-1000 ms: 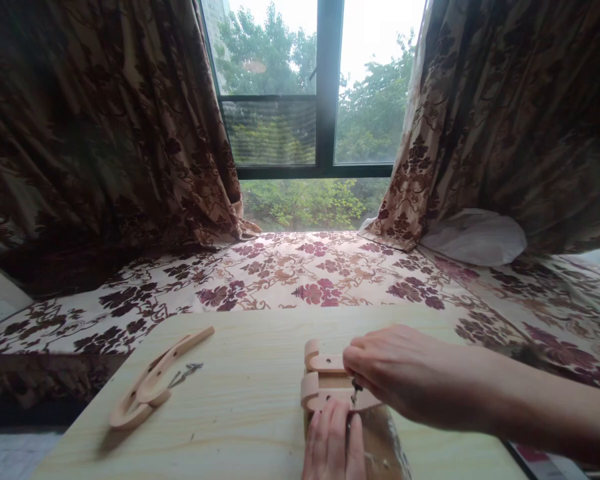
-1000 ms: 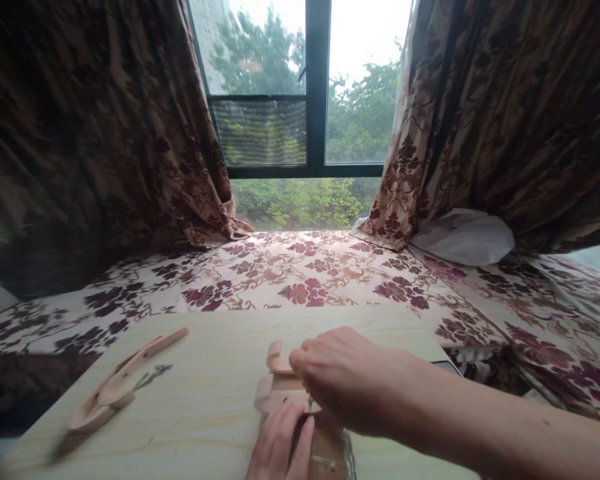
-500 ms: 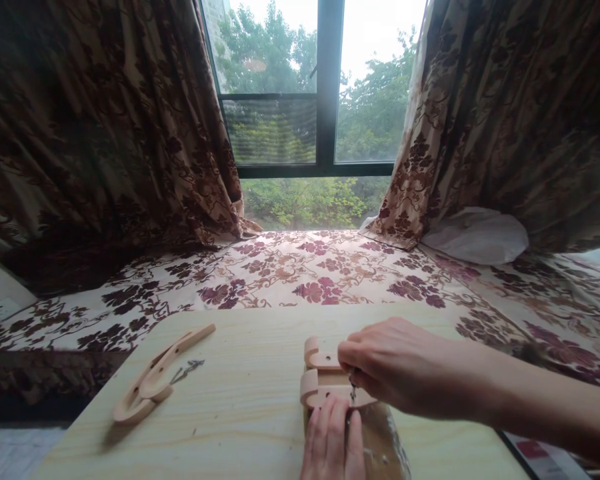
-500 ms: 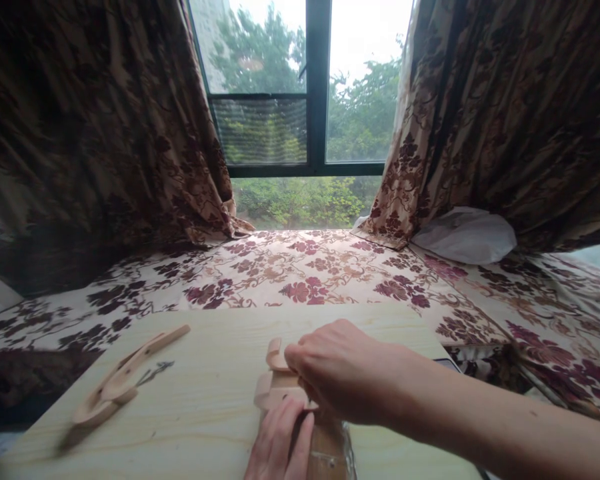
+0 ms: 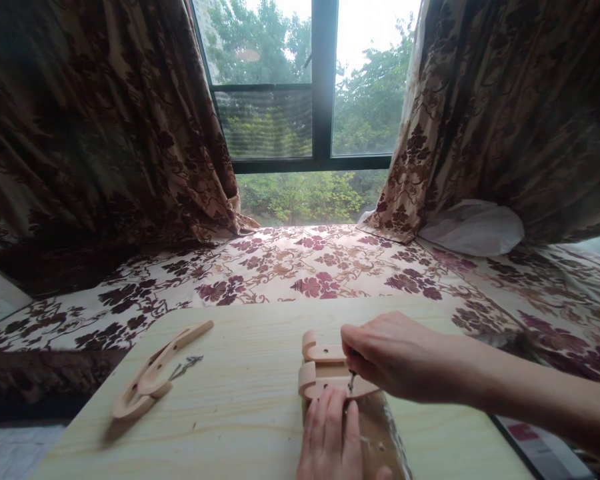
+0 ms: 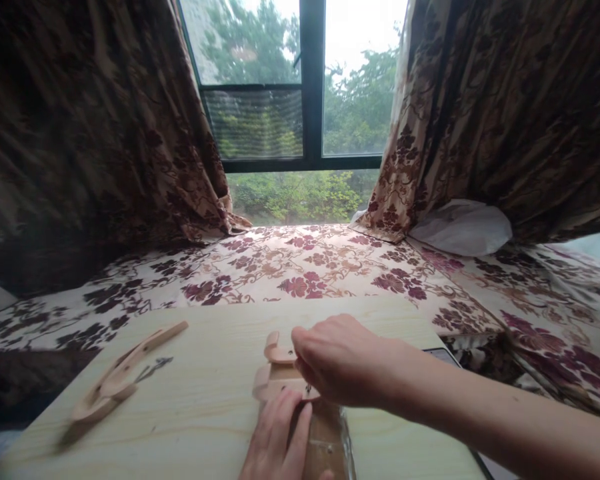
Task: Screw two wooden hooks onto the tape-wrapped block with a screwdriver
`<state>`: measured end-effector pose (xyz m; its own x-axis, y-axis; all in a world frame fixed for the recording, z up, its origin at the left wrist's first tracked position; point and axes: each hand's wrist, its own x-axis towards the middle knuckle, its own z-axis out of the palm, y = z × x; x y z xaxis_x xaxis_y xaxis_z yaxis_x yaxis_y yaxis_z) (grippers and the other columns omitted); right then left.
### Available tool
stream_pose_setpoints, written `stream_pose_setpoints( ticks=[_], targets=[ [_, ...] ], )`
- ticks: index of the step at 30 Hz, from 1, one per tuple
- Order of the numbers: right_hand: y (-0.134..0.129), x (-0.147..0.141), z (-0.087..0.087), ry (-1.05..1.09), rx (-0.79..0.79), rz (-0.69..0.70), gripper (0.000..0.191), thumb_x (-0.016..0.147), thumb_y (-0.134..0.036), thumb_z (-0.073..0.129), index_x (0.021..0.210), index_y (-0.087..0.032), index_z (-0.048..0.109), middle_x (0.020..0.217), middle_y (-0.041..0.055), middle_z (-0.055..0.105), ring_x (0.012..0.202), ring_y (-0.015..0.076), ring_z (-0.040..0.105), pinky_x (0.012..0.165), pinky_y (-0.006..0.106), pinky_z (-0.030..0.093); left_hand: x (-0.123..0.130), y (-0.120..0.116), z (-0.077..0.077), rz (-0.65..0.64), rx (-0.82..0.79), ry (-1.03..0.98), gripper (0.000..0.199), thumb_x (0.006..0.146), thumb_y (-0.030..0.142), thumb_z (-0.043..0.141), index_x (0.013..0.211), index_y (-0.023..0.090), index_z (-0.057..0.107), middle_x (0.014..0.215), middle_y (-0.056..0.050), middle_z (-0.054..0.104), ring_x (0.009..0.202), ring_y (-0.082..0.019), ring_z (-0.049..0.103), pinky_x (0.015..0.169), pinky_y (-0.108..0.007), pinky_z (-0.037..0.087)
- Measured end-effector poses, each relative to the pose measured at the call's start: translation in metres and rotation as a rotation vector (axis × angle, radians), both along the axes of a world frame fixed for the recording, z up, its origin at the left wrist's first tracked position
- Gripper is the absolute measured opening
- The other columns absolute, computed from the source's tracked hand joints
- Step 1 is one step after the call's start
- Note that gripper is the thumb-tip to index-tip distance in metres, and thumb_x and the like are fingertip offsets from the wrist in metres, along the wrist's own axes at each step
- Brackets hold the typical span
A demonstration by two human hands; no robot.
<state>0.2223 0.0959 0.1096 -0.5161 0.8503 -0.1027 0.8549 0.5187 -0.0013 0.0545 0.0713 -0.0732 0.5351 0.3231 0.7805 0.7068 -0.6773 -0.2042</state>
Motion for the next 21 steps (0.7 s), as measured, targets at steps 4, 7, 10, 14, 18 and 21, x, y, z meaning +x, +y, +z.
stream_pose_setpoints(
  ticks=[4, 7, 10, 14, 18, 21],
  targets=[
    [0.000, -0.003, 0.018, -0.070, -0.027, 0.046, 0.009, 0.085, -0.019, 0.050, 0.080, -0.016, 0.056, 0.074, 0.0056, 0.067, 0.062, 0.0151, 0.057, 0.050, 0.028, 0.022, -0.001, 0.002, 0.008, -0.004, 0.023, -0.006, 0.046, 0.090, 0.050, 0.037, 0.103, 0.014, 0.063, 0.105, -0.009, 0.066, 0.100, -0.022, 0.062, 0.080, -0.034, 0.051],
    [0.002, -0.006, 0.023, -0.070, -0.050, 0.135, 0.013, 0.088, -0.017, 0.047, 0.079, -0.016, 0.056, 0.076, 0.0065, 0.066, 0.067, 0.0152, 0.058, 0.052, 0.027, 0.026, -0.003, 0.004, 0.002, -0.009, 0.016, 0.057, 0.049, 0.086, 0.053, 0.043, 0.110, 0.013, 0.060, 0.110, -0.010, 0.064, 0.105, -0.024, 0.060, 0.084, -0.035, 0.051],
    [0.003, -0.006, 0.017, -0.058, -0.052, 0.131, 0.016, 0.091, -0.018, 0.043, 0.080, -0.015, 0.056, 0.074, 0.0073, 0.065, 0.064, 0.0154, 0.057, 0.051, 0.028, 0.026, -0.006, 0.006, -0.006, -0.021, 0.005, 0.103, 0.055, 0.083, 0.056, 0.048, 0.116, 0.013, 0.057, 0.116, -0.012, 0.062, 0.110, -0.027, 0.057, 0.087, -0.037, 0.050],
    [0.001, -0.003, 0.006, -0.034, 0.013, 0.032, 0.016, 0.089, -0.022, 0.044, 0.081, -0.015, 0.055, 0.069, 0.0063, 0.065, 0.055, 0.0154, 0.054, 0.047, 0.029, 0.020, -0.007, 0.004, -0.007, -0.019, -0.004, 0.101, 0.053, 0.083, 0.055, 0.048, 0.114, 0.013, 0.058, 0.115, -0.012, 0.062, 0.108, -0.026, 0.059, 0.085, -0.036, 0.051],
    [0.000, -0.003, 0.010, -0.050, 0.005, -0.011, 0.014, 0.086, -0.024, 0.048, 0.079, -0.016, 0.056, 0.069, 0.0066, 0.065, 0.055, 0.0153, 0.054, 0.047, 0.029, 0.019, -0.005, 0.003, -0.009, -0.008, -0.003, 0.070, 0.053, 0.085, 0.056, 0.044, 0.113, 0.014, 0.059, 0.114, -0.011, 0.063, 0.108, -0.026, 0.059, 0.087, -0.036, 0.050],
    [-0.001, -0.005, 0.018, -0.034, -0.054, 0.060, 0.007, 0.082, -0.017, 0.051, 0.078, -0.016, 0.056, 0.074, 0.0064, 0.066, 0.062, 0.0150, 0.056, 0.051, 0.027, 0.024, -0.004, 0.004, -0.014, -0.005, 0.008, 0.058, 0.055, 0.088, 0.058, 0.039, 0.114, 0.014, 0.060, 0.114, -0.011, 0.063, 0.110, -0.026, 0.058, 0.090, -0.037, 0.049]
  ],
)
